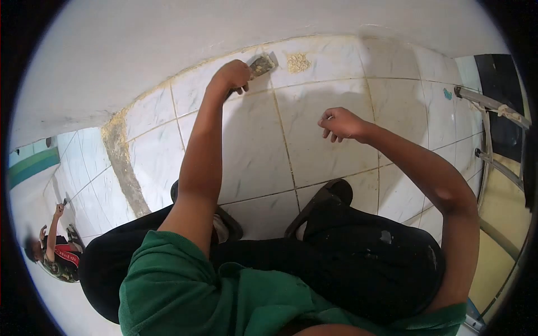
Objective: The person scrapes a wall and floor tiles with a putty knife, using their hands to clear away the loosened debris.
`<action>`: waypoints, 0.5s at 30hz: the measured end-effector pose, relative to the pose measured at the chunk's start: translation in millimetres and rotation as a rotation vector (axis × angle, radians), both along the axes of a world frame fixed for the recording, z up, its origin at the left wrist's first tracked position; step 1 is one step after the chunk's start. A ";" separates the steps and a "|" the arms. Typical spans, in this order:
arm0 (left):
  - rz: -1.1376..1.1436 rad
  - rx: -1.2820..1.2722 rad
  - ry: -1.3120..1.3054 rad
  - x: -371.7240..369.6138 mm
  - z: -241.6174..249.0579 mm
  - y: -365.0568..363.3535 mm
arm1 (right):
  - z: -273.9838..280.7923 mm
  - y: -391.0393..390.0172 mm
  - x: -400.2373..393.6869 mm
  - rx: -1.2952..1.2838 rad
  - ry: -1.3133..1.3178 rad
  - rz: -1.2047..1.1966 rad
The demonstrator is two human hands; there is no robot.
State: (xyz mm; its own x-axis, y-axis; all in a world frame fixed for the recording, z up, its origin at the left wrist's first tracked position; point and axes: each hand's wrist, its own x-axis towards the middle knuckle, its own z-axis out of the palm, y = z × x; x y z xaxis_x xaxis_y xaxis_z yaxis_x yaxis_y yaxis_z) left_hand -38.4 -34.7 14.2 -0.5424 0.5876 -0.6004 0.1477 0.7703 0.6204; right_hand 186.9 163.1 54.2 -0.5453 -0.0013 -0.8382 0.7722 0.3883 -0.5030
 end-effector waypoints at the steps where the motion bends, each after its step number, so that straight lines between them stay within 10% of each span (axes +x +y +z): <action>1: -0.082 -0.101 0.063 -7.0 3.2 1.3 | -1.8 2.7 0.1 0.014 0.010 0.019; 10: -0.494 -0.121 0.225 -45.8 -71.0 43.3 | -5.8 15.9 -4.6 0.113 0.024 0.105; 15: -0.325 -0.143 0.213 -42.0 -38.6 46.2 | -10.5 16.9 -4.4 0.156 0.042 0.128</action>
State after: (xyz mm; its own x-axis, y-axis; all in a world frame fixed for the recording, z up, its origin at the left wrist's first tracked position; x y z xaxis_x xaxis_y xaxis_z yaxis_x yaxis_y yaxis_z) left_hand -80.4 11.5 -24.4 -0.4631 0.6679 -0.5826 0.5113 0.7383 0.4399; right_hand 182.6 180.0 43.7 -0.5832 0.0556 -0.8104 0.6914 0.5578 -0.4592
